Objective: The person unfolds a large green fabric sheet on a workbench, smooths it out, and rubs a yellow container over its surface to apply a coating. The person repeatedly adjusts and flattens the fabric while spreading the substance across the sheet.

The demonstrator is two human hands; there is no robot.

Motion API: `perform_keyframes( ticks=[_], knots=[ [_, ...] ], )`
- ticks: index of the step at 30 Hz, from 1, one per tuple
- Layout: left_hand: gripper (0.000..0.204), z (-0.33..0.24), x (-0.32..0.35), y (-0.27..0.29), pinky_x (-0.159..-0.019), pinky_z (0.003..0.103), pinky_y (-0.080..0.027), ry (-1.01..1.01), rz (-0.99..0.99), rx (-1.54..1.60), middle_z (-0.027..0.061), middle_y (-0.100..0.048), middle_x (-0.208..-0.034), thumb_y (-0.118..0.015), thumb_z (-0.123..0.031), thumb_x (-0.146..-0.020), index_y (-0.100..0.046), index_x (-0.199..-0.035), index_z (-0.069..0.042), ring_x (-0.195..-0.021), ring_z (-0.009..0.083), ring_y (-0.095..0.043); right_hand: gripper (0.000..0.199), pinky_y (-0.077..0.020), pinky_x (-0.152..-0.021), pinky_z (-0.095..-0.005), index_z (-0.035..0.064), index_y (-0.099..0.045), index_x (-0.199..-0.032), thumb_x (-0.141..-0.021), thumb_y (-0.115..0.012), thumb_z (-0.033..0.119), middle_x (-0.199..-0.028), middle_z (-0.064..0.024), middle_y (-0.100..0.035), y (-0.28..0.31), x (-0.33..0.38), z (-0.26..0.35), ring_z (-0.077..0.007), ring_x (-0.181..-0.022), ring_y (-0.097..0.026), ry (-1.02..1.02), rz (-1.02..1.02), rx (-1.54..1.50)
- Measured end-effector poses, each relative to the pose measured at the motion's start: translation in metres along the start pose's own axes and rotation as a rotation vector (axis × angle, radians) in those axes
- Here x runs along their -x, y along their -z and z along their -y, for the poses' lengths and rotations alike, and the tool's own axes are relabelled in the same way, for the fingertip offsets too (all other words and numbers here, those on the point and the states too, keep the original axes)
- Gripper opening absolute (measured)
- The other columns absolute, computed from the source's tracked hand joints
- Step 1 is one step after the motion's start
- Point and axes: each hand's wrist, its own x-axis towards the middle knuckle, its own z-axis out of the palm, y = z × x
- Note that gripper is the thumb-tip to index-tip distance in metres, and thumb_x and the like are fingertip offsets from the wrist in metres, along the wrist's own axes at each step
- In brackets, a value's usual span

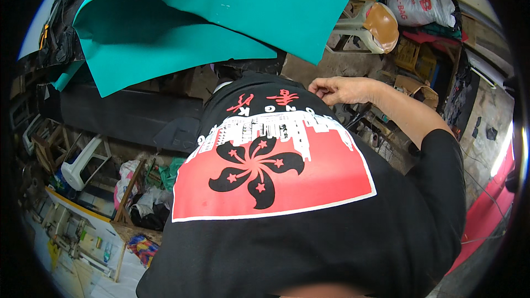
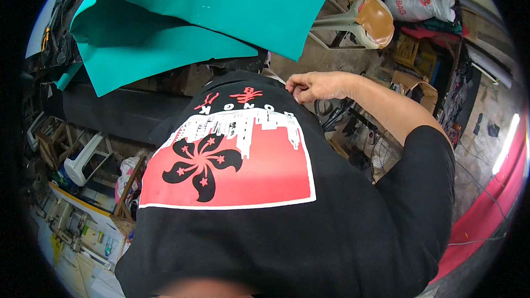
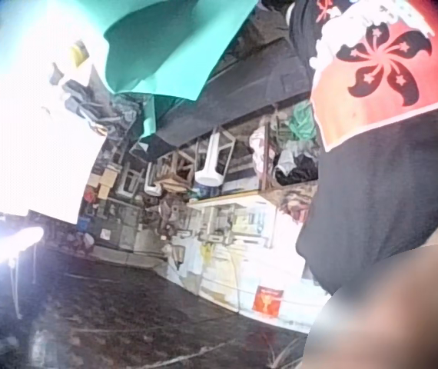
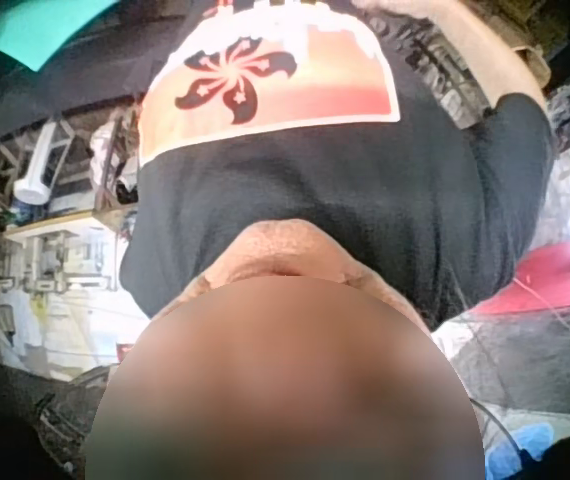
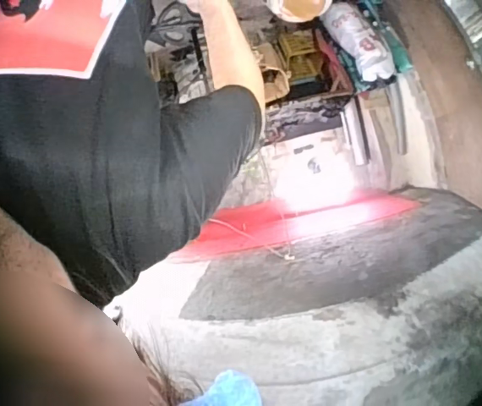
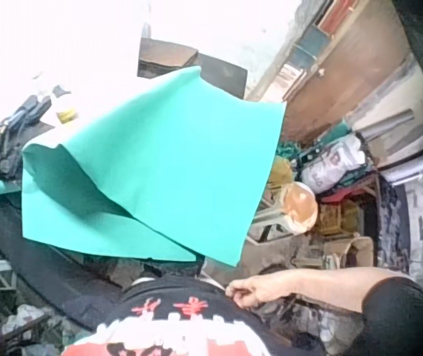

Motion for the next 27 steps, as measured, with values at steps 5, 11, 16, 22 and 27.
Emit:
perform_keyframes(
  ticks=[5,11,16,22,27],
  knots=[
    [0.023,0.004,0.001,-0.005,-0.073,0.034,-0.052,0.001,0.02,0.036,0.0134,-0.073,-0.087,-0.07,-0.023,-0.085,-0.072,-0.094,-0.002,-0.077,0.0199,-0.067,0.022,-0.0464,-0.072,-0.0243,0.0039,-0.053,-0.106,-0.085,-0.058,0.004,-0.085,0.0021,-0.054,0.0,0.001,-0.012,-0.0073,-0.079,-0.055,0.0,0.009,-0.066],
    [0.022,0.005,0.0,-0.006,-0.074,0.033,-0.052,0.0,0.053,0.076,0.0131,-0.073,-0.088,-0.07,-0.022,-0.084,-0.072,-0.094,-0.002,-0.078,0.0192,-0.067,0.011,-0.0508,-0.07,-0.0244,0.0048,-0.058,-0.087,-0.081,-0.056,-0.004,-0.075,0.0032,-0.057,-0.006,0.016,-0.02,-0.0076,-0.072,-0.058,-0.028,0.045,-0.146],
    [0.022,0.007,-0.003,-0.005,-0.074,0.033,-0.052,-0.01,0.102,0.13,0.0129,-0.073,-0.089,-0.071,-0.022,-0.084,-0.072,-0.095,-0.002,-0.079,0.0186,-0.067,0.009,-0.0533,-0.07,-0.0244,0.0047,-0.057,-0.086,-0.084,-0.056,-0.004,-0.076,0.002,-0.06,-0.02,0.031,-0.03,-0.007,-0.072,-0.061,-0.083,0.07,-0.147],
    [0.022,0.015,-0.001,0.002,-0.075,0.033,-0.052,-0.039,0.219,0.243,0.0126,-0.073,-0.09,-0.071,-0.021,-0.084,-0.072,-0.095,-0.002,-0.081,0.0178,-0.067,0.009,-0.0535,-0.071,-0.0247,0.0038,-0.06,-0.087,-0.083,-0.062,-0.005,-0.078,0.002,-0.063,-0.024,0.027,-0.033,-0.0066,-0.074,-0.063,-0.087,0.058,-0.168],
    [0.021,0.033,0.014,0.02,-0.076,0.033,-0.052,-0.083,0.423,0.424,0.0123,-0.074,-0.091,-0.072,-0.02,-0.083,-0.073,-0.095,-0.003,-0.082,0.0172,-0.067,0.016,-0.0534,-0.071,-0.0254,0.0025,-0.068,-0.098,-0.083,-0.071,-0.001,-0.084,0.001,-0.069,-0.03,0.038,-0.028,-0.0075,-0.074,-0.064,-0.194,0.134,-0.159]
  ],
)
